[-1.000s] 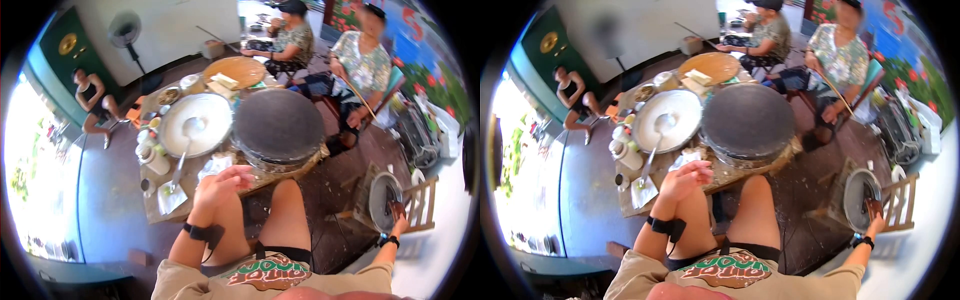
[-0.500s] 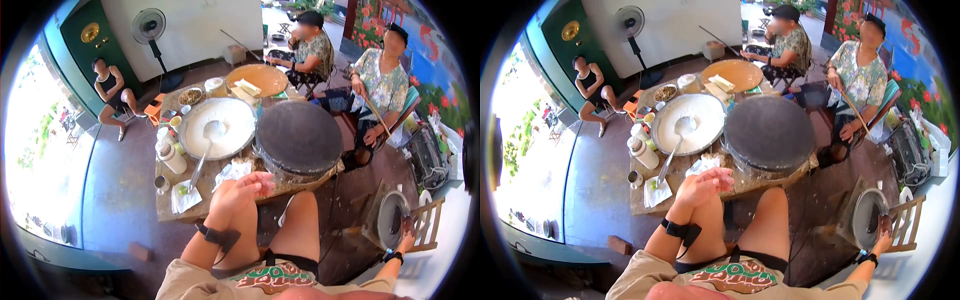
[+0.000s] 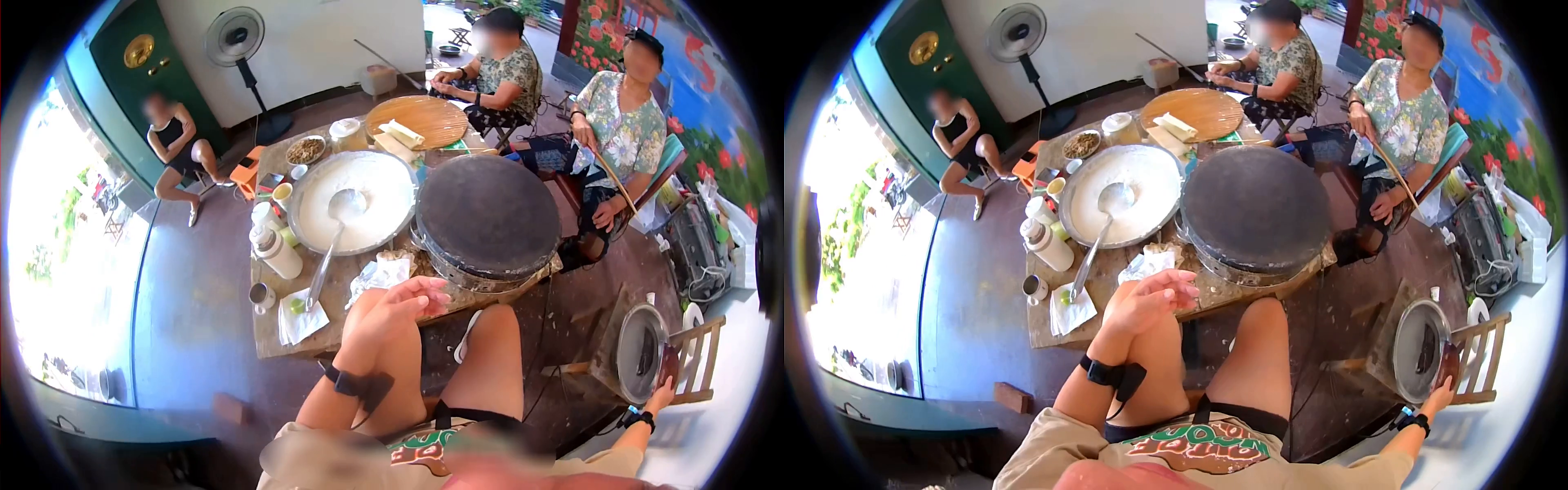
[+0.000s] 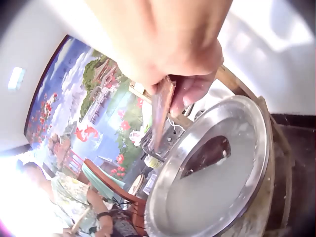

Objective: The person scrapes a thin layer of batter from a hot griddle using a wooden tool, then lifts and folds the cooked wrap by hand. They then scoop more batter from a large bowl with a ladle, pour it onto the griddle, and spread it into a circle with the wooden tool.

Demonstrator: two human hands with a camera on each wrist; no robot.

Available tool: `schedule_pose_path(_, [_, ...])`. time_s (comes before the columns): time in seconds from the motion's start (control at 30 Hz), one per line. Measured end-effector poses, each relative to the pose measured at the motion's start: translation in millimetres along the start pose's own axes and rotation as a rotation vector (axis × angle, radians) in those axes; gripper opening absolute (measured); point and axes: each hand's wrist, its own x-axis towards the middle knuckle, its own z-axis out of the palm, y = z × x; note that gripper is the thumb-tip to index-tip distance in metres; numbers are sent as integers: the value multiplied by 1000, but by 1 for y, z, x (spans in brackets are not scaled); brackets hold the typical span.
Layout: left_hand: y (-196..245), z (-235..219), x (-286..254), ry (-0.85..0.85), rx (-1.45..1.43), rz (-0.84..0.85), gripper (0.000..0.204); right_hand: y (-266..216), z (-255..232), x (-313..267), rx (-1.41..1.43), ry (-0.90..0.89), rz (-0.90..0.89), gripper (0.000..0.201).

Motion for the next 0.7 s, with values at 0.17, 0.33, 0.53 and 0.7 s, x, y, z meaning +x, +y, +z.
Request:
schedule_pose_path(0.17, [0,-1,0,-10,-15,15,44,16,8,7,-51,-35,28,59])
schedule_pose_path(0.33, [4,2,0,-4,-6,-19,45,-14,-10,-23,-185,-57,-54,65])
schedule_pose_path(0.53, [-2,-4,0,-30,-30,1,45,18,3,2,-265,-89,-20,60])
schedule_pose_path(0.7, [-2,-5,-1,-19,-8,-5,44,16,-6,-8,-275,-107,101,63])
